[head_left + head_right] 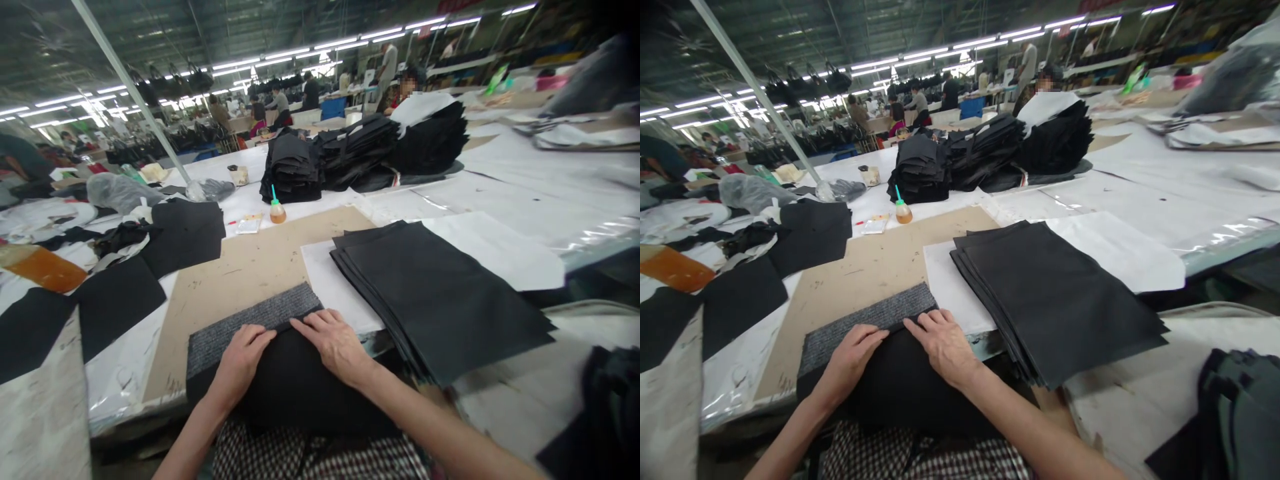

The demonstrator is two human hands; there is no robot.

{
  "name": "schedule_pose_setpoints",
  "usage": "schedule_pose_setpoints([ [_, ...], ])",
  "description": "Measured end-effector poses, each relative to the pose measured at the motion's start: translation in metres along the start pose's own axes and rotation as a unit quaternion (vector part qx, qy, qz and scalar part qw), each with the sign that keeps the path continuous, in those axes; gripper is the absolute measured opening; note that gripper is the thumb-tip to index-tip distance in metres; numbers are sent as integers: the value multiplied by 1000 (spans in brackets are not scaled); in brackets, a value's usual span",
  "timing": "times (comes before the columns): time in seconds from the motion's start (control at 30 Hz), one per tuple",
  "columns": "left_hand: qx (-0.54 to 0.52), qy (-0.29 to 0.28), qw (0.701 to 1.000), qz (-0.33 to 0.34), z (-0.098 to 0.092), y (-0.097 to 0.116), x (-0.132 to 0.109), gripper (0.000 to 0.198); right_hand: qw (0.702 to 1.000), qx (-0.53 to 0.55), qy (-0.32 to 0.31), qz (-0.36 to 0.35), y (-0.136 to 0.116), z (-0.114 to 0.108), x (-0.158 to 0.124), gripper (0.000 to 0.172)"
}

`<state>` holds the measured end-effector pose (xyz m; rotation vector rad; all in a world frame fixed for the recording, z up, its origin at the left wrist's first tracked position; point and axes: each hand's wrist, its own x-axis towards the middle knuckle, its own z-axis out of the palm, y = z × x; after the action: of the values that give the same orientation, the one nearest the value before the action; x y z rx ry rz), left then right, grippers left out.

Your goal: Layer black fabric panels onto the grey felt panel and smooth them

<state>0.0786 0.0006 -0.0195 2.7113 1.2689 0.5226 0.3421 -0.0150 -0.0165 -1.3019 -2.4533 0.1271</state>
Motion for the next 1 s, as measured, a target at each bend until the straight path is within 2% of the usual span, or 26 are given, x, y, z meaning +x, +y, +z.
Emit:
schedule_pose_setpoints([
  [0.17, 36, 5, 999, -7, -3, -5, -9, 29, 1000, -17, -18, 1, -2, -3, 4, 59],
  [0.4, 106, -42, 993, 31, -12, -3, -13, 41, 999, -37, -25, 0, -3, -4, 4, 59],
  [0.6, 113, -49, 992, 17, -15, 0, -15, 45, 997, -77, -2, 1, -20, -11, 16, 42],
  [0.7, 112, -50, 992, 8, -15, 2, -15, 43, 996, -80, 17, -23, -39, -2, 22, 36],
  [0.8, 99, -49, 994, -4, -15, 1, -15, 44, 997, -49, 8, -52, -50, 12, 24, 40],
  [0.9, 75, -35, 996, -14, -18, -8, -23, 46, 999, -20, -7, -48, -51, 20, 23, 44],
  [1.0, 39, -2, 998, -40, -25, -22, -38, 39, 999, -8, -23, -46, -48, 18, 24, 47],
])
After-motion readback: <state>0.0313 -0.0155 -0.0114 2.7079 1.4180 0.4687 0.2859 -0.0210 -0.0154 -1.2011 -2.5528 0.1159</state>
